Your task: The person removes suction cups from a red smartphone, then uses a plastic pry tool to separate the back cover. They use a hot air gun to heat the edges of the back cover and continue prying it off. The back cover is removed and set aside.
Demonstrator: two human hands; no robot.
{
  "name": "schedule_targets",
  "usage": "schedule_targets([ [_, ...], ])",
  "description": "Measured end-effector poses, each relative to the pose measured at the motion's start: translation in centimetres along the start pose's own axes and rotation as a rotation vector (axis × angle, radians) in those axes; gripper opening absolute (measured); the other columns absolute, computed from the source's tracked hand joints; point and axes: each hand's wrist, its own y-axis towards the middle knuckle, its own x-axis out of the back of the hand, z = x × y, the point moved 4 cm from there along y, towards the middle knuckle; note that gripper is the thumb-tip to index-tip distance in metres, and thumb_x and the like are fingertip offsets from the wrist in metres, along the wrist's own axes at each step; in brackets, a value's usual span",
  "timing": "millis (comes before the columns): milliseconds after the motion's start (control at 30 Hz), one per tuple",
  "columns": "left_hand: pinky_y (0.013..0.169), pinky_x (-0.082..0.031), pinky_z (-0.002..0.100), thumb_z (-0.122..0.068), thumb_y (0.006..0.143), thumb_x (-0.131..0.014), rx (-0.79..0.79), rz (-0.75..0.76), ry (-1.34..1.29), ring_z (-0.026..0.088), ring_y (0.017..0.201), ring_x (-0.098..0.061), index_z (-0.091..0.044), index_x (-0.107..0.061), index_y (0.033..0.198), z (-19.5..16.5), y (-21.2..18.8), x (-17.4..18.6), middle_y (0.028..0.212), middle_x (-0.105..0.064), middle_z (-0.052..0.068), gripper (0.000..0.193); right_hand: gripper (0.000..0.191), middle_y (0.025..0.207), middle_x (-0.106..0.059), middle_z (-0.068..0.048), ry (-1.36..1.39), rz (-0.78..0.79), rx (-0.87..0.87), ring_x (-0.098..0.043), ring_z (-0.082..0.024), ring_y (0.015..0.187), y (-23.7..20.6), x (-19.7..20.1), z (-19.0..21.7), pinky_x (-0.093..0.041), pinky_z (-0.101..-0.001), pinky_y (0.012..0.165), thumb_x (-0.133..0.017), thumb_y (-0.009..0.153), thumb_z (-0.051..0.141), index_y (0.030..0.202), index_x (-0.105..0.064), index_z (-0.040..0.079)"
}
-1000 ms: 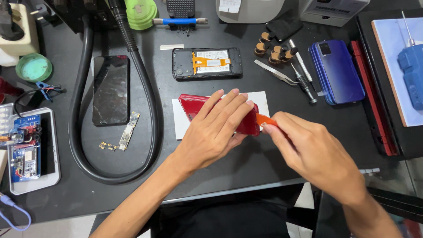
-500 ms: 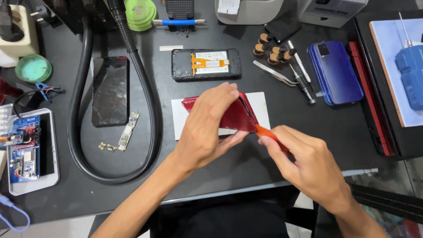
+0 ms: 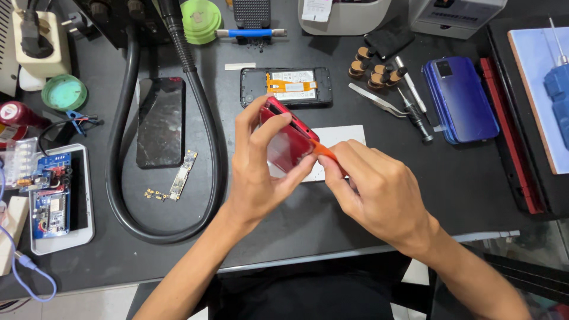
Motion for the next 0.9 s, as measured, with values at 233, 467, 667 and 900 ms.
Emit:
schedule_targets([
  [233,0.112,-0.046,0.042,-0.005,0.094,-0.062,0.036,0.023,-0.063,0.035,0.127,-0.057,-0.006,-0.048,0.137,0.1,-0.1,1.1,0.147,-0.045,0.023,0.046,0.01,0.074,-0.059,-0.011,0.001,-0.007,0.027,-0.061,-0.03,0.062,-0.4,-1.1,-0.6,-0.046,-0.0412,0.056,-0.068,0.095,0.007,0.089,-0.061,0.003],
  [467,0.107,-0.048,0.043,-0.013,0.085,-0.08,0.018,-0.037,-0.118,0.032,0.121,-0.056,-0.004,-0.048,0.125,0.4,0.2,1.2,0.131,-0.048,0.022,0.052,0.01,0.073,-0.061,-0.011,0.019,0.017,0.026,-0.062,-0.03,0.061,-2.1,-4.2,-0.4,-0.048,-0.0413,0.057,-0.07,0.091,0.006,0.091,-0.06,0.003],
  [667,0.102,-0.053,0.038,-0.016,0.086,-0.094,0.085,-0.027,-0.079,0.027,0.118,-0.06,-0.004,-0.053,0.112,0.2,0.5,1.0,0.13,-0.045,0.017,0.05,0.011,0.08,-0.066,-0.012,0.029,-0.007,0.103,-0.065,-0.029,0.069,-2.6,-4.4,-0.3,-0.051,-0.0389,0.064,-0.07,0.09,0.004,0.098,-0.063,0.0],
  [900,0.095,-0.05,0.037,-0.018,0.083,-0.094,0.087,-0.01,-0.068,0.027,0.114,-0.059,-0.002,-0.062,0.101,-0.2,0.8,1.2,0.134,-0.048,0.018,0.039,0.01,0.077,-0.064,-0.011,-0.006,0.014,0.066,-0.064,-0.029,0.066,-2.8,-4.1,0.1,-0.05,-0.0389,0.063,-0.071,0.092,0.005,0.096,-0.063,-0.001],
])
